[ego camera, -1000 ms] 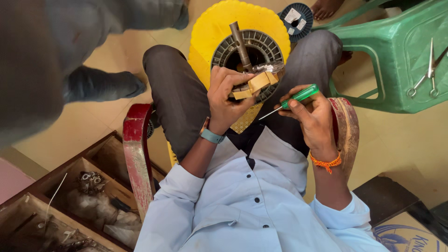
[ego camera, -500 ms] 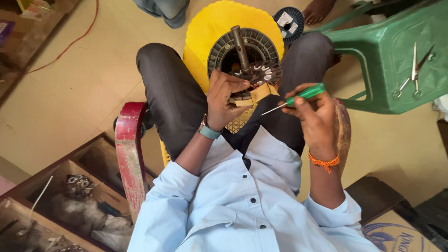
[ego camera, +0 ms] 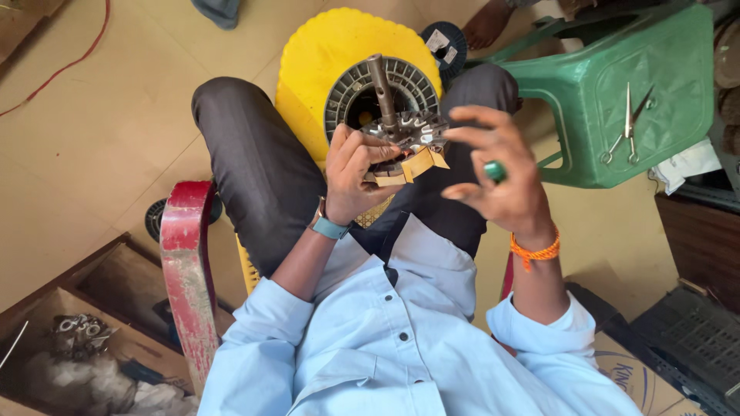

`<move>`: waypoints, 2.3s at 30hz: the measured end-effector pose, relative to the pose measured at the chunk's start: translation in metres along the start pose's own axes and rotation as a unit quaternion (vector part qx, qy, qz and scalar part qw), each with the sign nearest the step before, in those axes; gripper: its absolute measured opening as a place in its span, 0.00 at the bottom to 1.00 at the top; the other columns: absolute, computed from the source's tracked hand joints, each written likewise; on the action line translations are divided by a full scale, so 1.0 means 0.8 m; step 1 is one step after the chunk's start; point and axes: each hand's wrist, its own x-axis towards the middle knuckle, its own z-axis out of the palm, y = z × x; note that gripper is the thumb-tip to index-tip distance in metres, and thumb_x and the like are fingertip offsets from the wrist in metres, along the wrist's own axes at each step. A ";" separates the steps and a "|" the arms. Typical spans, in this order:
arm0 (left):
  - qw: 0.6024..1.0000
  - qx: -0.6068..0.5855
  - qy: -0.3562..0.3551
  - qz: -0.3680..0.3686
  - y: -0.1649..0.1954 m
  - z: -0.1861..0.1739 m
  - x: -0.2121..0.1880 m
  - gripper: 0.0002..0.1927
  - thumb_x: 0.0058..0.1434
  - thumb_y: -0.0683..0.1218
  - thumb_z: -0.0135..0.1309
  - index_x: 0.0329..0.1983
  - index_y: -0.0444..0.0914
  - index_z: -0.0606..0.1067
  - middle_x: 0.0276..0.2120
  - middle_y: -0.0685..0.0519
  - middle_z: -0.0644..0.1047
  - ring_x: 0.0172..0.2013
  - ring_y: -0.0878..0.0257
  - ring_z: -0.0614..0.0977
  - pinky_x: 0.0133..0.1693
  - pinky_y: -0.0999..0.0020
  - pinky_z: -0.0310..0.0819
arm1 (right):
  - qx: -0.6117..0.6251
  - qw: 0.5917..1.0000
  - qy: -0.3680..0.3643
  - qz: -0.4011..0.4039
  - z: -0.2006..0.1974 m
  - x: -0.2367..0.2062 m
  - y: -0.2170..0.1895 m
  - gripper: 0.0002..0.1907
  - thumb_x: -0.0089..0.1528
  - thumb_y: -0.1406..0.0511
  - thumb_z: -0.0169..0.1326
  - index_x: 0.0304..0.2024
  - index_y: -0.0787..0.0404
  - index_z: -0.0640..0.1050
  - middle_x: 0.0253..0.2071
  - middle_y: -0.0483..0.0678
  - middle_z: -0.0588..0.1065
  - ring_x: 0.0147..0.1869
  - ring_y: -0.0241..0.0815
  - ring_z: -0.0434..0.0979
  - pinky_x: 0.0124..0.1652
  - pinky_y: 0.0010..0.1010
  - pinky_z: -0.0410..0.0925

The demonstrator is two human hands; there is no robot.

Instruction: The person uses a screwdriver to pry and adjust components on a disassembled motor rotor held on the lap. The person then uses fingers to manipulate and align small parts on the rotor.

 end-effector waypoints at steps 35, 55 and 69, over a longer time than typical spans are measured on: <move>0.999 -0.024 0.021 -0.006 -0.013 -0.011 0.025 0.21 0.51 0.50 0.74 0.41 0.38 0.78 0.38 0.55 0.80 0.36 0.59 0.75 0.38 0.65 0.67 | 0.087 0.978 0.185 0.029 0.056 0.004 0.017 0.26 0.62 0.61 0.63 0.60 0.59 0.71 0.54 0.50 0.78 0.36 0.41 0.76 0.36 0.26 0.72; 1.000 -0.013 0.004 0.014 -0.017 -0.024 0.032 0.20 0.53 0.49 0.73 0.47 0.39 0.80 0.40 0.56 0.80 0.37 0.57 0.72 0.40 0.64 0.68 | 0.267 0.918 0.270 0.116 -0.072 -0.049 -0.029 0.25 0.72 0.63 0.64 0.63 0.60 0.65 0.46 0.53 0.77 0.43 0.46 0.83 0.43 0.35 0.77; 0.999 -0.018 0.035 -0.023 -0.016 -0.028 0.033 0.17 0.53 0.49 0.73 0.41 0.39 0.80 0.38 0.57 0.80 0.36 0.59 0.73 0.37 0.63 0.66 | 0.151 0.979 0.104 0.091 -0.007 0.077 -0.066 0.26 0.62 0.63 0.71 0.52 0.68 0.71 0.40 0.58 0.79 0.43 0.49 0.85 0.45 0.39 0.81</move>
